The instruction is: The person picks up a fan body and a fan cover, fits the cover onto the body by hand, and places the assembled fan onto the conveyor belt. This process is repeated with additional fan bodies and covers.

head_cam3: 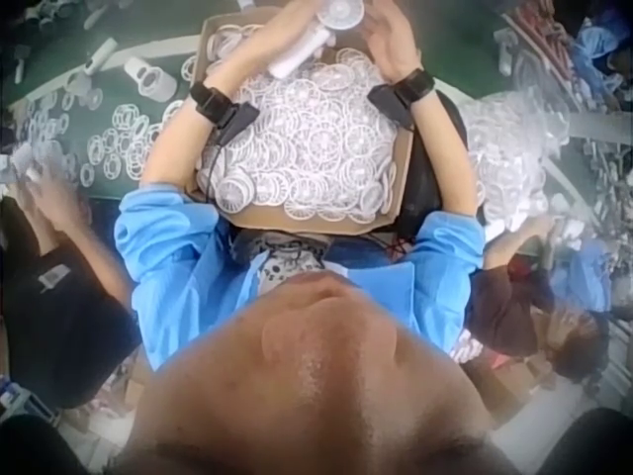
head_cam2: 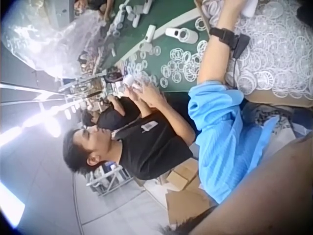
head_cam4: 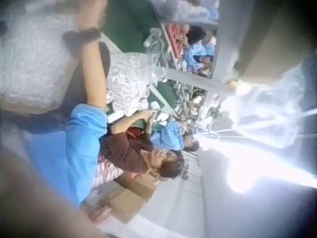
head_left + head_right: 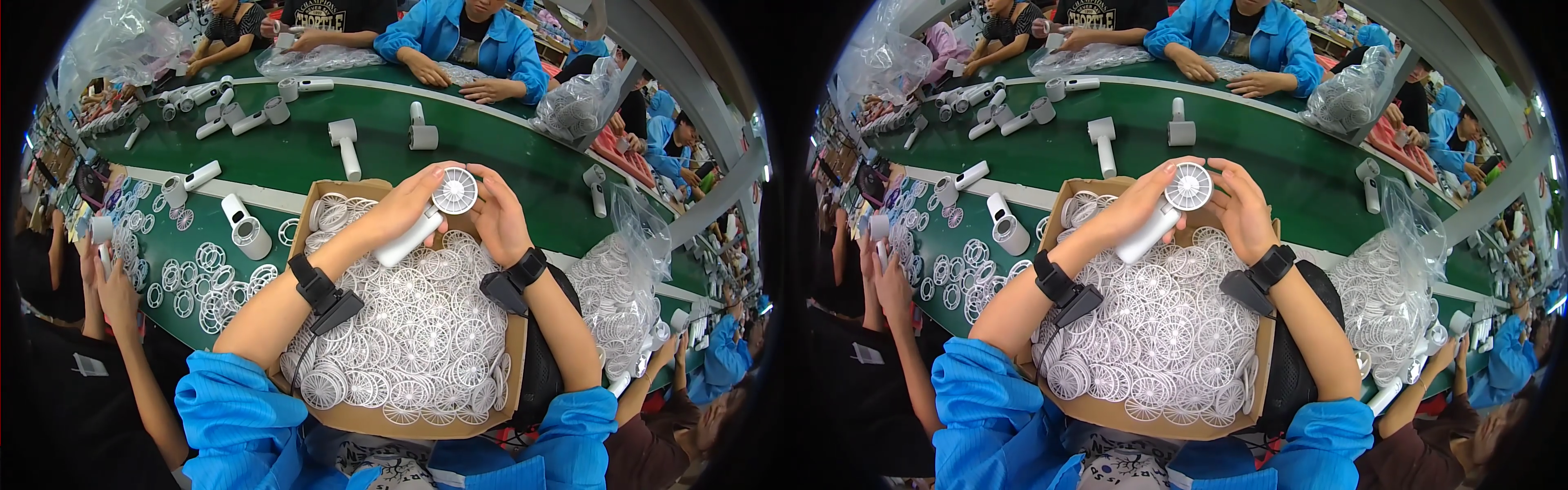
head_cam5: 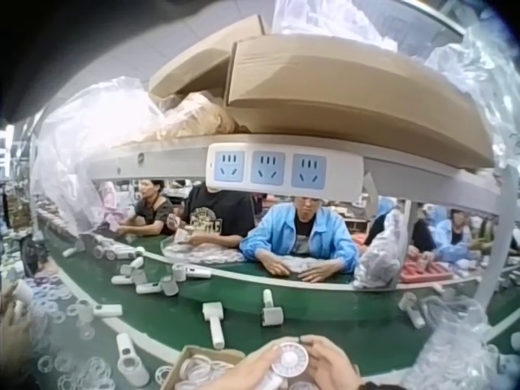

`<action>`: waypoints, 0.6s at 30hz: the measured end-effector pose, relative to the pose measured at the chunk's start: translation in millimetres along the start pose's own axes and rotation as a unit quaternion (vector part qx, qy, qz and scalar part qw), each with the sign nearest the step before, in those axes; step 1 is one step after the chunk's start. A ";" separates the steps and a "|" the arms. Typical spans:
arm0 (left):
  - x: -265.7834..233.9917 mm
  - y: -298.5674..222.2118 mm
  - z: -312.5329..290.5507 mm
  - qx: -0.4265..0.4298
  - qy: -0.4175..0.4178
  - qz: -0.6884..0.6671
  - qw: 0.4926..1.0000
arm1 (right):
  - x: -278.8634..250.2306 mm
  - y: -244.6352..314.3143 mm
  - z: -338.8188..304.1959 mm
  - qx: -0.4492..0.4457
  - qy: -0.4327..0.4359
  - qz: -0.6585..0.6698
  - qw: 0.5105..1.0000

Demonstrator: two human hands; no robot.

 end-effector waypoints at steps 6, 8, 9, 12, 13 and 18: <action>-3.6 1.3 2.5 0.014 -0.027 -0.014 0.999 | 0.8 -2.5 1.4 -0.001 0.021 0.022 1.000; -3.8 1.7 3.2 0.015 -0.025 -0.016 0.999 | 0.7 -2.6 1.6 0.003 0.025 0.044 0.999; -3.9 1.8 3.4 0.015 -0.024 -0.020 0.999 | 0.8 -2.8 1.6 0.006 0.027 0.055 0.998; -2.1 0.0 1.7 0.005 -0.013 -0.019 1.000 | 3.2 -1.8 0.9 0.006 0.029 0.061 0.998; -0.7 -0.7 0.4 -0.005 -0.004 -0.015 1.000 | 3.8 -1.6 0.7 0.006 0.030 0.064 0.997; 1.3 2.1 0.7 -0.022 0.000 -0.024 0.999 | 2.2 -1.0 0.5 0.004 0.026 0.070 0.997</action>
Point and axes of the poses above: each hand's wrist, its own z-axis towards the middle knuckle, its own x-axis out of the palm, y = z × x, the point moved 5 cm from there along z, towards the middle knuckle, and after that the axes turned 4 degrees about -x, right-handed, at the moved point
